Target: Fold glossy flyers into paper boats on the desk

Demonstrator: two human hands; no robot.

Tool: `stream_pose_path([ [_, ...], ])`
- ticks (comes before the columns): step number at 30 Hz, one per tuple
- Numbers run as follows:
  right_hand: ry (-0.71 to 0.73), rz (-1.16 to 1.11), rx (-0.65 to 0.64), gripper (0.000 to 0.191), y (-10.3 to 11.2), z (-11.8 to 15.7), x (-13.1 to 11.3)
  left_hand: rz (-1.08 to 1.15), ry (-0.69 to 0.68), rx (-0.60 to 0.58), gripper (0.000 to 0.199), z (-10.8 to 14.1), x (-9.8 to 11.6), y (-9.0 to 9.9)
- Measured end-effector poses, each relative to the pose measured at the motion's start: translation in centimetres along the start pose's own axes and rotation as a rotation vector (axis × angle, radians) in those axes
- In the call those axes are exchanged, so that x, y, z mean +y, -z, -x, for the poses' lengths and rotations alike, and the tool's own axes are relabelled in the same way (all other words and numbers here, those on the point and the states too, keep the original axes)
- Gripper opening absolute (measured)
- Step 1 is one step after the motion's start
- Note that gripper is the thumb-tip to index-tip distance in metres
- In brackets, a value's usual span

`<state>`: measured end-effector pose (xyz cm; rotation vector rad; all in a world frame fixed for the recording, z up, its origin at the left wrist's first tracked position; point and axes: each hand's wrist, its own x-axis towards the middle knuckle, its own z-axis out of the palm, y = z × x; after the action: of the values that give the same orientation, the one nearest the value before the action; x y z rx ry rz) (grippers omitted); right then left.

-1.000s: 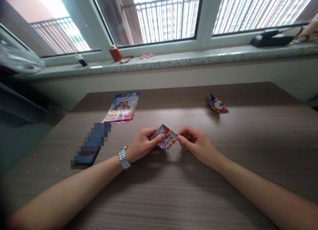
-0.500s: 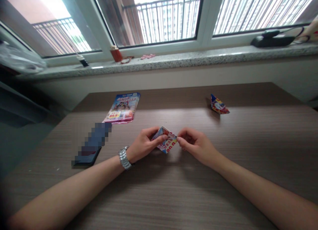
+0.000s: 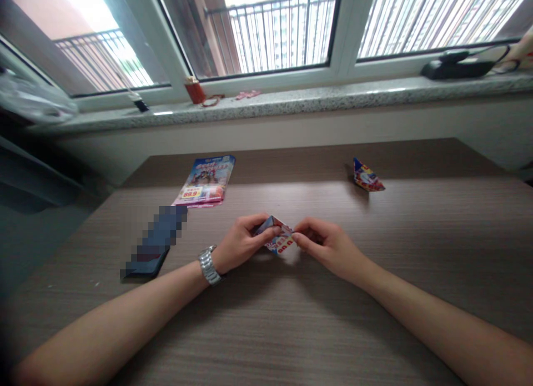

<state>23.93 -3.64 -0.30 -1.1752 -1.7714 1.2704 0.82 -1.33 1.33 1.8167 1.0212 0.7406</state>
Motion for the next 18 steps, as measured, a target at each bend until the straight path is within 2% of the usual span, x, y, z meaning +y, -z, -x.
stream_pose_path([
  [18,-0.003,0.018,0.002,0.027,0.04,0.04,-0.01,-0.042,-0.003,-0.008,0.041,0.01,-0.06,0.03],
])
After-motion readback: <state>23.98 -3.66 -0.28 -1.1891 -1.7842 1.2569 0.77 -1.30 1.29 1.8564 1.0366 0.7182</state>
